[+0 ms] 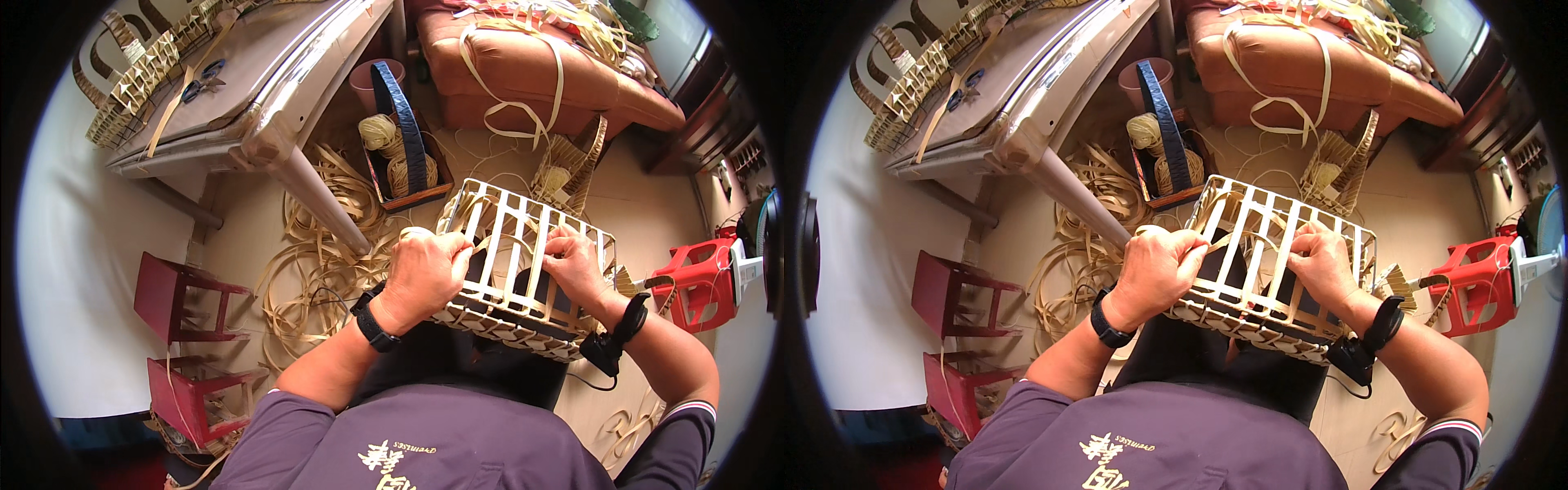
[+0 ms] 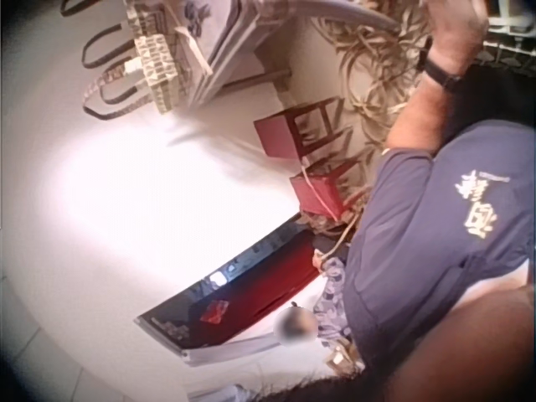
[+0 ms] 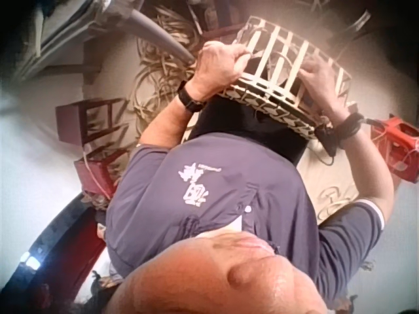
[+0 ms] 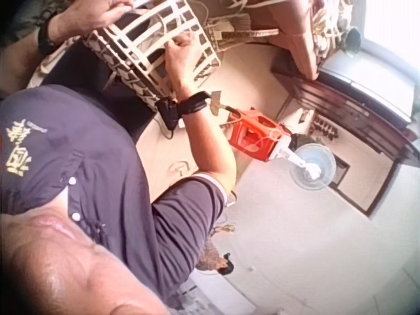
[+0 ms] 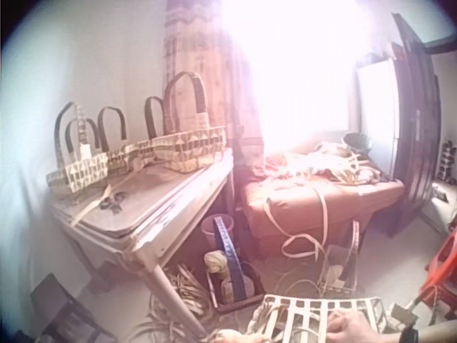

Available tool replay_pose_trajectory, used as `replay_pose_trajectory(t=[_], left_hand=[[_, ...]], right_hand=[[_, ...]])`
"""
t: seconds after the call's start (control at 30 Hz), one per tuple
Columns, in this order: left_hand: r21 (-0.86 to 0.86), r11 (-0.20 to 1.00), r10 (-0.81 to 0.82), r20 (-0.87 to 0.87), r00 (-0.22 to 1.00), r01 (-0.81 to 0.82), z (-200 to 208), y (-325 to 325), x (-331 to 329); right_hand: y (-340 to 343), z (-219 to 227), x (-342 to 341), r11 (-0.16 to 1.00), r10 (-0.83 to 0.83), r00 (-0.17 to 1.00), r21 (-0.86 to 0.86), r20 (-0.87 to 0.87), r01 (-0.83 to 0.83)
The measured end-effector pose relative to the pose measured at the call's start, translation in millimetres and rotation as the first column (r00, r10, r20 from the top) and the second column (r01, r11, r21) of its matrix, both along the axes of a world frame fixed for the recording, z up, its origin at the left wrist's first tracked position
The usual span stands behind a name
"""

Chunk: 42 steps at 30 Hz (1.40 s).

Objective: The person weaves thin strips of flexible material through the structural frame of a rectangular basket by hand.

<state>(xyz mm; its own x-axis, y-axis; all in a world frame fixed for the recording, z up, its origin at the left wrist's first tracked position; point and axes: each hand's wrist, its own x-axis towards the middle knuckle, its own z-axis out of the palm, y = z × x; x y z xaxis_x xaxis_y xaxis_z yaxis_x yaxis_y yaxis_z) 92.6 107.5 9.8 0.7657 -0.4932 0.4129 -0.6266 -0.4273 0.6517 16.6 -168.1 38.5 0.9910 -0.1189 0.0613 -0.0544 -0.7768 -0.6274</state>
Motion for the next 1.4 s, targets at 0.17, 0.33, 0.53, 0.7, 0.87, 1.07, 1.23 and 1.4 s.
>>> replay_pose_trajectory(t=[0.17, 0.33, 0.53, 0.7, 0.87, 1.07, 1.23, 1.4], left_hand=[[-0.027, 1.0, 0.0, -0.058, 0.998, -0.001, 0.3, 2.7, 5.1], [0.009, 0.999, -0.032, -0.308, 0.951, 0.037, 12.3, 4.3, 10.0], [0.158, 0.987, 0.015, -0.143, 0.99, 0.008, 11.6, -6.3, 7.2], [0.169, 0.986, 0.02, -0.048, 0.999, -0.011, 10.2, -8.5, 0.8], [0.165, 0.986, -0.002, -0.066, 0.998, 0.013, 13.3, -7.8, -0.3], [0.079, 0.996, -0.037, -0.061, 0.997, 0.042, 6.5, -3.2, -1.8], [0.073, 0.997, -0.026, -0.041, 0.999, 0.029, 1.7, -3.4, -2.0], [0.051, 0.994, -0.086, -0.157, 0.984, 0.095, 6.6, 2.3, 5.2]], right_hand=[[-6.5, -2.2, -0.4, 0.997, -0.019, 0.999, 0.081, 0.035, 0.016], [-26.6, 20.9, 23.1, 0.973, 0.109, 0.93, 0.228, -0.351, -0.028], [-30.5, 54.9, 62.5, 0.998, 0.042, 0.711, 0.056, -0.702, -0.003], [-4.9, 54.6, 27.5, 0.83, 0.307, 0.946, -0.517, 0.108, -0.211], [-5.7, 21.8, 41.3, 0.727, 0.477, 0.867, -0.49, -0.144, -0.482], [-12.6, 51.5, 57.7, 0.941, 0.283, 0.915, -0.099, -0.289, -0.323], [-33.3, 61.6, 35.9, 0.852, 0.41, 0.872, -0.229, -0.269, -0.471], [-30.2, 61.6, 33.1, 0.886, 0.385, 0.903, -0.197, -0.193, -0.42]])
